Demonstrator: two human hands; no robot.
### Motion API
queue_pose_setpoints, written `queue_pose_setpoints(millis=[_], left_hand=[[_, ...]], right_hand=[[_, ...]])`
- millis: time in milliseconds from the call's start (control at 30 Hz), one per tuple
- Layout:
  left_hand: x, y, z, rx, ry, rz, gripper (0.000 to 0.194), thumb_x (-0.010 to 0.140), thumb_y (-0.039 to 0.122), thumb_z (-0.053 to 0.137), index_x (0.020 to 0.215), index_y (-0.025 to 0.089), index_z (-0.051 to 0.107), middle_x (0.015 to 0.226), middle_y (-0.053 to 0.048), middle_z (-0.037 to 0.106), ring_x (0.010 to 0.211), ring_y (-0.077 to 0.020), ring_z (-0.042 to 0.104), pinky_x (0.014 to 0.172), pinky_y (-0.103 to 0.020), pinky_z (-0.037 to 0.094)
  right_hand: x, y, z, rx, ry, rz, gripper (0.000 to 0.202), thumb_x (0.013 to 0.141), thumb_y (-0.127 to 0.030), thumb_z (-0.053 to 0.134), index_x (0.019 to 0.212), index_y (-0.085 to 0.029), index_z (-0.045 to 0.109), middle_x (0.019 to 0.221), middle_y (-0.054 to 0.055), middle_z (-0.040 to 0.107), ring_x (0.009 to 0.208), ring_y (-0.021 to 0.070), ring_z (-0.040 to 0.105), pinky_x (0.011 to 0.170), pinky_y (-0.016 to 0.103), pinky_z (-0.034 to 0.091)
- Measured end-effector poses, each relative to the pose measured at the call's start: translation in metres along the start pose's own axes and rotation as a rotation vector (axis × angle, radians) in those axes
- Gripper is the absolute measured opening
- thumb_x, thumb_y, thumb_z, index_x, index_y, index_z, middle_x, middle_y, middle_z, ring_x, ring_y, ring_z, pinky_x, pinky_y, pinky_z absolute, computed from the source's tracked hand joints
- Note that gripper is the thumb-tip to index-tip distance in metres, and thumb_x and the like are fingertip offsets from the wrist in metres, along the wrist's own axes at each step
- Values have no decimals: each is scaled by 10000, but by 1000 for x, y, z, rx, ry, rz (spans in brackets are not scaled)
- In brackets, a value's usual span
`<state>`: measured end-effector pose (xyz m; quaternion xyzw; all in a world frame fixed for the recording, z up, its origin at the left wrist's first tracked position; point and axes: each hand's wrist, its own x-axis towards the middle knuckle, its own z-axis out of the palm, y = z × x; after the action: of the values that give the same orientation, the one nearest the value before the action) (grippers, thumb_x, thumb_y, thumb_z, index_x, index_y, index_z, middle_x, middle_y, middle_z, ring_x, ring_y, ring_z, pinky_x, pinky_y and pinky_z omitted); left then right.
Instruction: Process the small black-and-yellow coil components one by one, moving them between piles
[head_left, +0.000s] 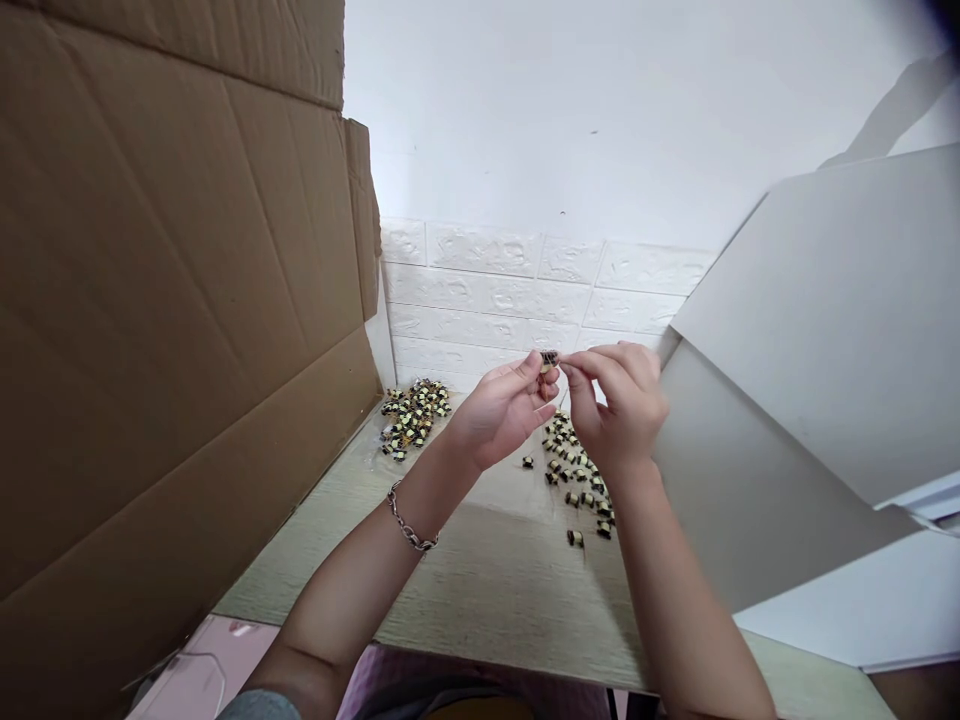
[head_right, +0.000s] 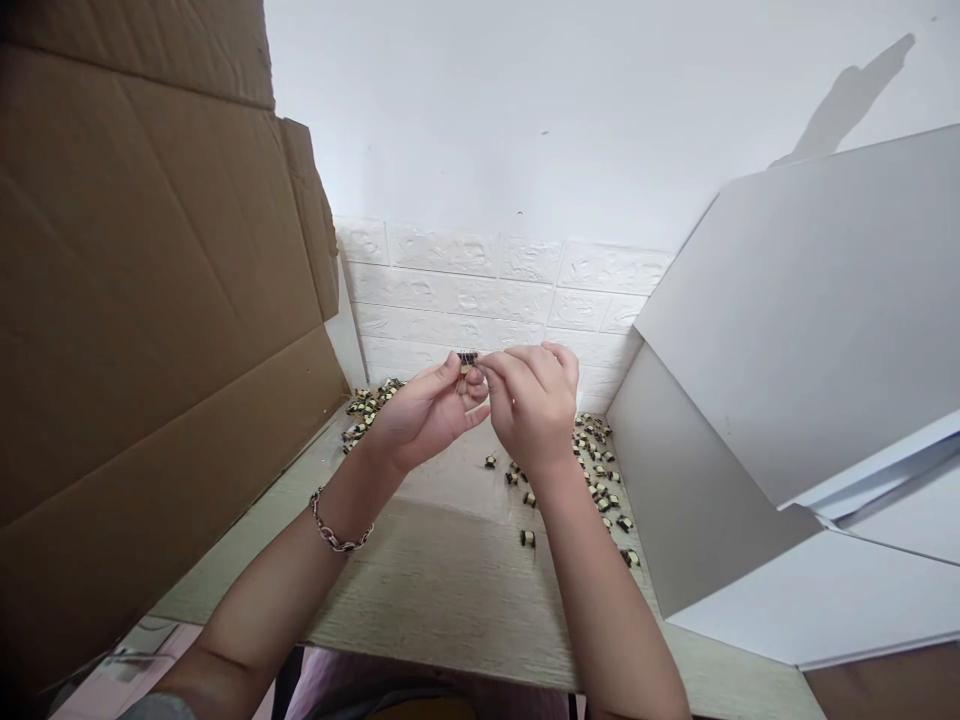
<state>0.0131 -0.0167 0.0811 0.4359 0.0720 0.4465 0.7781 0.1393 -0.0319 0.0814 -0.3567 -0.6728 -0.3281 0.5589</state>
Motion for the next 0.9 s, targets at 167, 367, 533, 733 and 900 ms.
queue_pose_setpoints(millis=[167,367,533,733,900], left_hand=[[4,1,-6,-98,11,-100,189,788,340,504,741,161,544,707,36,483,627,-28,465,668,-204,404],[11,2,-15,-145,79,-200,183,782,329,516,768,151,553,674,40,508,590,-32,485,631,-219,411],[13,0,-19,-167,124,-254,172,795,303,497,774,141,549,655,33,524,581,-40,496,633,-231,410],[15,0,-24,-162,54,-305,208,819,292,450,729,129,544,638,17,534,567,-51,500,640,-250,416],[17,-1,-33,-151,-58,-368,188,799,280,479,775,111,559,602,13,516,563,-57,499,653,-243,420]], right_hand=[[0,4,4,-24,-7,14,72,763,-171,513,766,-227,557,699,-15,588,683,116,533,803,333,336],[-4,14,14,-53,-78,49,76,768,-178,504,751,-222,564,698,-15,583,699,124,523,821,344,304],[-6,21,19,57,-168,130,84,777,-195,497,739,-210,571,716,-5,587,716,129,519,751,316,332],[-4,25,17,360,-254,232,104,784,-197,477,726,-196,564,713,-1,564,705,124,518,668,273,391],[0,27,12,490,-340,226,91,766,-157,495,709,-188,560,680,-8,544,696,114,508,657,254,401]])
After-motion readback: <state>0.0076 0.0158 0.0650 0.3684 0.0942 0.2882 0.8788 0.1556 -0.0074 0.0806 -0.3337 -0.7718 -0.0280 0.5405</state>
